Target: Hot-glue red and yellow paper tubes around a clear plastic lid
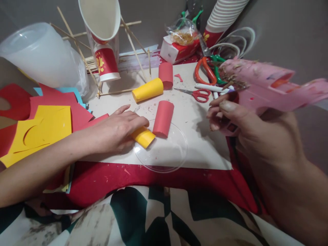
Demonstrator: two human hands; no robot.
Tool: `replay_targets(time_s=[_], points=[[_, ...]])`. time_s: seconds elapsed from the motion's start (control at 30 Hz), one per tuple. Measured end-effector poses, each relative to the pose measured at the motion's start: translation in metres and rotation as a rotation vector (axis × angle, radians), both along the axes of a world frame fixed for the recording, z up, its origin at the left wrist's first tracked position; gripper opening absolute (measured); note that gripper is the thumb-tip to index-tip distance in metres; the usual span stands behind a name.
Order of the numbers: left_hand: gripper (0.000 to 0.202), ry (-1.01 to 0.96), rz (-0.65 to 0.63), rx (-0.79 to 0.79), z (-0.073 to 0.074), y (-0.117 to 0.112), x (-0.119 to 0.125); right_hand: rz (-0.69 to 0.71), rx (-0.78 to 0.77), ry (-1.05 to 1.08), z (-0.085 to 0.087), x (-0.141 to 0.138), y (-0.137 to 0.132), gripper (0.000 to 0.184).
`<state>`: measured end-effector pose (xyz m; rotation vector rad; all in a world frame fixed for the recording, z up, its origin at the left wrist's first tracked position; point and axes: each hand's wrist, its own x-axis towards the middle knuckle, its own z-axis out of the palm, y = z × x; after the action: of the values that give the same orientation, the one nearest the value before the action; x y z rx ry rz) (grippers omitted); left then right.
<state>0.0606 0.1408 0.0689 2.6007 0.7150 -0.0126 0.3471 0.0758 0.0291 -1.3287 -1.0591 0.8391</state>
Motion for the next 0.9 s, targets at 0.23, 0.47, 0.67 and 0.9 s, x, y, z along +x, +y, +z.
replay_targets(time_s=[0.23,0.47,0.67,0.9], points=[[0.030,0.035,-0.024,0.027,0.003,-0.001,0.001,0.011,-0.004,-0.061,-0.006,0.003,0.001,0.018],[0.031,0.078,-0.061,0.084,0.005,0.000,0.002,0.048,-0.181,-0.077,0.000,-0.006,-0.005,0.023],[0.030,0.074,-0.058,0.106,0.005,0.002,0.003,0.088,-0.356,0.047,-0.006,-0.011,-0.004,0.033],[0.032,0.037,-0.044,0.105,-0.001,0.001,-0.001,0.026,-0.397,0.375,-0.011,-0.017,0.002,0.033]])
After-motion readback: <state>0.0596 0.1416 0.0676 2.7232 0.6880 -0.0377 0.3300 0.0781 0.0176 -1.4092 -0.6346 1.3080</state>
